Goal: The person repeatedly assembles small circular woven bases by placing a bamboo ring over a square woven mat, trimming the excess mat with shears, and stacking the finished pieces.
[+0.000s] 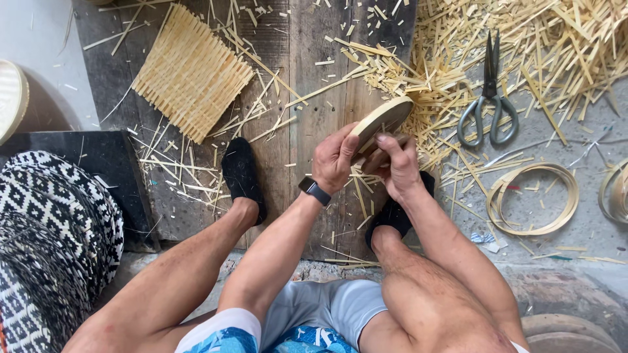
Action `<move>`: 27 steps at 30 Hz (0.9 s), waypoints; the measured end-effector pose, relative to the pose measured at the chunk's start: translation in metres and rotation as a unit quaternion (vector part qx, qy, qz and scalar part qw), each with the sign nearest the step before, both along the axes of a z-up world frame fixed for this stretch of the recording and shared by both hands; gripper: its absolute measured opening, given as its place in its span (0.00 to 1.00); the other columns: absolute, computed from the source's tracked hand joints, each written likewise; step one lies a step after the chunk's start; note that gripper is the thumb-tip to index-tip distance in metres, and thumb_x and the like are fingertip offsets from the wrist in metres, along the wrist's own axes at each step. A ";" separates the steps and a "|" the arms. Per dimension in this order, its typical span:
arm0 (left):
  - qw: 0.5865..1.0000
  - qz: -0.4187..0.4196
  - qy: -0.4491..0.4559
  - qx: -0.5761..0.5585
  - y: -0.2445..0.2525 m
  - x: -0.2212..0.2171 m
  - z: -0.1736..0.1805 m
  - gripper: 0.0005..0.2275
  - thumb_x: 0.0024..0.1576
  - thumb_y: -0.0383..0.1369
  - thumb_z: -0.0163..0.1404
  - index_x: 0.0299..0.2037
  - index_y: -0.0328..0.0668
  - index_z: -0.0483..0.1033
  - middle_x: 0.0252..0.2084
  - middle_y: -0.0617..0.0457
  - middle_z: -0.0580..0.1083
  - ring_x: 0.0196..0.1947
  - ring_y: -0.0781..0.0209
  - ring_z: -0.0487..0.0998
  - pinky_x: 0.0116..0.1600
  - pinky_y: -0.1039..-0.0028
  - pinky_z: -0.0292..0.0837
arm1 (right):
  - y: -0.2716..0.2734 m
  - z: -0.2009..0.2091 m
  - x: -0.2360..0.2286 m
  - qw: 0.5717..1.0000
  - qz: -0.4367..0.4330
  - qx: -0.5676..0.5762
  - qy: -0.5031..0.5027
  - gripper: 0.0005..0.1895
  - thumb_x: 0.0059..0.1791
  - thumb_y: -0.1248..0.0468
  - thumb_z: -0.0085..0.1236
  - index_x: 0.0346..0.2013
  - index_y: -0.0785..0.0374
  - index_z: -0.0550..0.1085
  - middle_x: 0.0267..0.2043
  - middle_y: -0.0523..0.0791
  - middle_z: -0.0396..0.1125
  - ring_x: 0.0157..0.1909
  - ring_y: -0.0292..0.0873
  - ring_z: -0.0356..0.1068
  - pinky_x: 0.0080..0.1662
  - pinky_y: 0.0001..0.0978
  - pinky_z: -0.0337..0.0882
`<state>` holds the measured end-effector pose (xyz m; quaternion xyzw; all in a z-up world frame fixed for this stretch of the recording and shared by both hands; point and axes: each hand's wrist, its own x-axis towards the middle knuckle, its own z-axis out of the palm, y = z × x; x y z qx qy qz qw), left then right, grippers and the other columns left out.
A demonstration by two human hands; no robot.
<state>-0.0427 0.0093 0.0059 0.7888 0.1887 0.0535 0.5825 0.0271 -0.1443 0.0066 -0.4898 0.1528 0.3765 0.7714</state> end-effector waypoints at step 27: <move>0.877 -0.232 0.000 0.420 0.010 -0.003 -0.079 0.18 0.59 0.27 0.50 0.60 0.34 0.73 0.66 0.44 0.70 0.69 0.47 0.66 0.70 0.56 0.63 | -0.128 -0.110 -0.085 0.968 -0.109 0.217 0.060 0.38 0.51 0.49 0.60 0.69 0.70 0.63 0.66 0.53 0.64 0.67 0.55 0.65 0.70 0.54 0.63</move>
